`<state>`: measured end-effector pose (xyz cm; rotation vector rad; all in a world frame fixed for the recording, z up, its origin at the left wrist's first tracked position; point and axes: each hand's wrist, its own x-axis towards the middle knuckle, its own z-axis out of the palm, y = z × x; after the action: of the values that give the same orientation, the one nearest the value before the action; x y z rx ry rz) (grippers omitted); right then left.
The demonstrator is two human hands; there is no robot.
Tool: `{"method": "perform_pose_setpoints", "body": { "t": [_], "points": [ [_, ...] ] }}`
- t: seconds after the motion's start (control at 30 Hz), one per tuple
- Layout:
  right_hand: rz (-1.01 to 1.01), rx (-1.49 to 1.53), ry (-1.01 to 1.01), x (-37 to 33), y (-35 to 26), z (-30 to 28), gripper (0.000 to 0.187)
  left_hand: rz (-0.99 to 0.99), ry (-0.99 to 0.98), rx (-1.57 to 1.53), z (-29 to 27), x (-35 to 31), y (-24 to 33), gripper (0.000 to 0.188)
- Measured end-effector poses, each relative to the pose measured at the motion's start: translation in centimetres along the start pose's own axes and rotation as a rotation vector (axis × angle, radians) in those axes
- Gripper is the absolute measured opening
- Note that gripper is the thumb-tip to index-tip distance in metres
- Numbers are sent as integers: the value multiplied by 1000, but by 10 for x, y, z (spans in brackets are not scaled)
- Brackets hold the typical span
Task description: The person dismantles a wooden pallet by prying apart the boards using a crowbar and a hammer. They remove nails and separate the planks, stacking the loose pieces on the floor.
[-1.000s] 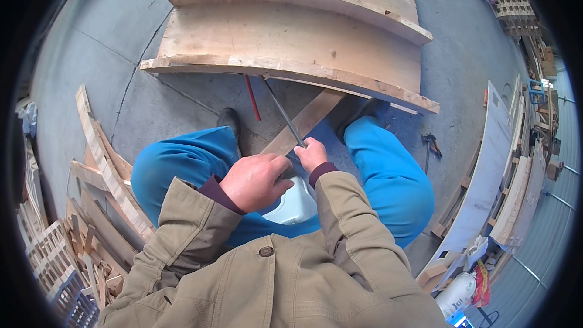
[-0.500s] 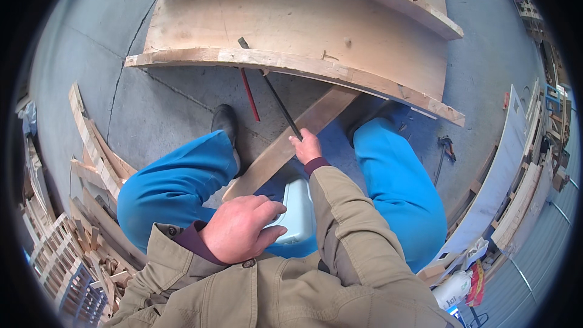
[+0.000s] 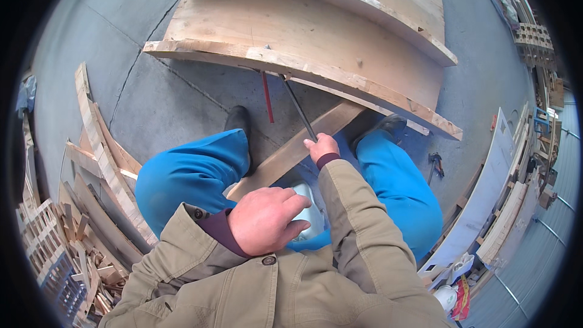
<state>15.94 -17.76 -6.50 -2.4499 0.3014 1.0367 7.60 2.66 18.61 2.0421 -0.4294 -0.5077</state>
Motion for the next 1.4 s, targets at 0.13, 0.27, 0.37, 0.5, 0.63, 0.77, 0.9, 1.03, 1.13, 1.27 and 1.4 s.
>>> {"method": "perform_pose_setpoints", "body": {
  "t": [0.13,0.27,0.37,0.5,0.63,0.77,0.9,1.03,1.13,1.27,1.4],
  "points": [
    [2,-63,12,-22,-26,-21,44,70,77,17,-4,-11,1,28],
    [3,-112,42,-37,-45,-32,39,94,128,7,-6,-21,-2,28],
    [-51,-137,72,-44,-57,-40,39,92,143,10,-9,-24,-4,28],
    [-8,-155,44,-47,-62,-47,40,109,154,-3,-13,-21,-5,29],
    [-79,-142,139,-45,-57,-30,40,64,98,-40,-13,-17,-4,29],
    [16,-129,-56,-38,-47,-29,49,16,92,-13,-12,-9,-7,29],
    [24,-52,-102,-34,-41,-29,54,-119,153,22,-7,5,-14,28],
    [12,37,-121,-31,-33,-24,57,-281,178,53,9,19,-30,27],
    [-1,72,-146,-30,-26,-26,59,-516,222,-46,31,30,-50,38],
    [27,173,-235,-33,-23,-35,59,-911,211,-434,57,61,-96,54],
    [110,385,-265,-40,-21,-40,60,-1073,135,-1006,101,92,-109,54]
  ]
}}
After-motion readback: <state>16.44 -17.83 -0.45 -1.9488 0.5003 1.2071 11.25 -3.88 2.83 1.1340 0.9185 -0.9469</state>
